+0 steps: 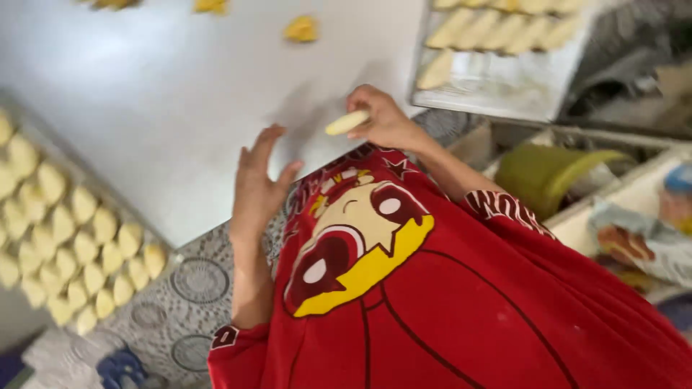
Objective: Shape dough into buns and arrange them on baking sheets
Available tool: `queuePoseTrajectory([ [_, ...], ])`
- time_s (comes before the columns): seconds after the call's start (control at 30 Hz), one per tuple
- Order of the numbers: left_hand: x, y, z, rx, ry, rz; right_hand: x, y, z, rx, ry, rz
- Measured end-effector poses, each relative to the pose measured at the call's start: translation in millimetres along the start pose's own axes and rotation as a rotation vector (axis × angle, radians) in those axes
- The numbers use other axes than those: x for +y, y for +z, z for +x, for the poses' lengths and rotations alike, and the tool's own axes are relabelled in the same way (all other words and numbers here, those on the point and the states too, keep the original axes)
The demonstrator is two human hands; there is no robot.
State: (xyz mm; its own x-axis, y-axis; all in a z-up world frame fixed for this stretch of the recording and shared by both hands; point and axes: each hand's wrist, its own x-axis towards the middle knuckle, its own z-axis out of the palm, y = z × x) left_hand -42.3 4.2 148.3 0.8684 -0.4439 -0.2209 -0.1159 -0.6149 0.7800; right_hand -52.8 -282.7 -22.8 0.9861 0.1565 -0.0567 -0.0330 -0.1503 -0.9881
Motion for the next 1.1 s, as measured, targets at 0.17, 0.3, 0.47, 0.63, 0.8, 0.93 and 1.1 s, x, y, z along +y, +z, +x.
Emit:
queuePoseTrajectory([
  [0.17, 39, 62, 67, -0.367, -0.157, 0.086, -17, -151, -67, 0.307, 0.303, -0.125],
  [0.3, 55, 98, 106, -0.574, -0.077, 0.098, -39, -194, -57, 0.284, 0.692, -0.100],
  [0.47, 59, 85, 113, -0.417, -0.164, 0.089, -12, -193, -56, 0.249, 0.271, -0.691],
  [0.63, -40, 61, 115, -0.245, -0.131, 0.024, -56, -122, 1, 0.257, 0.487, -0.679],
  [0.8, -126, 4, 199, 0.439, 0.124, 0.112, -44, -14, 113, -0.196, -0.077, -0.852],
  [0.93, -118, -60, 281, 0.634, 0.266, 0.199, -52, 33, 168, -0.315, -0.108, -1.107],
  [1.1, -148, -62, 345, 0.305, 0.018, 1.013, -43, 46, 160, -0.372, -0.045, -1.193],
])
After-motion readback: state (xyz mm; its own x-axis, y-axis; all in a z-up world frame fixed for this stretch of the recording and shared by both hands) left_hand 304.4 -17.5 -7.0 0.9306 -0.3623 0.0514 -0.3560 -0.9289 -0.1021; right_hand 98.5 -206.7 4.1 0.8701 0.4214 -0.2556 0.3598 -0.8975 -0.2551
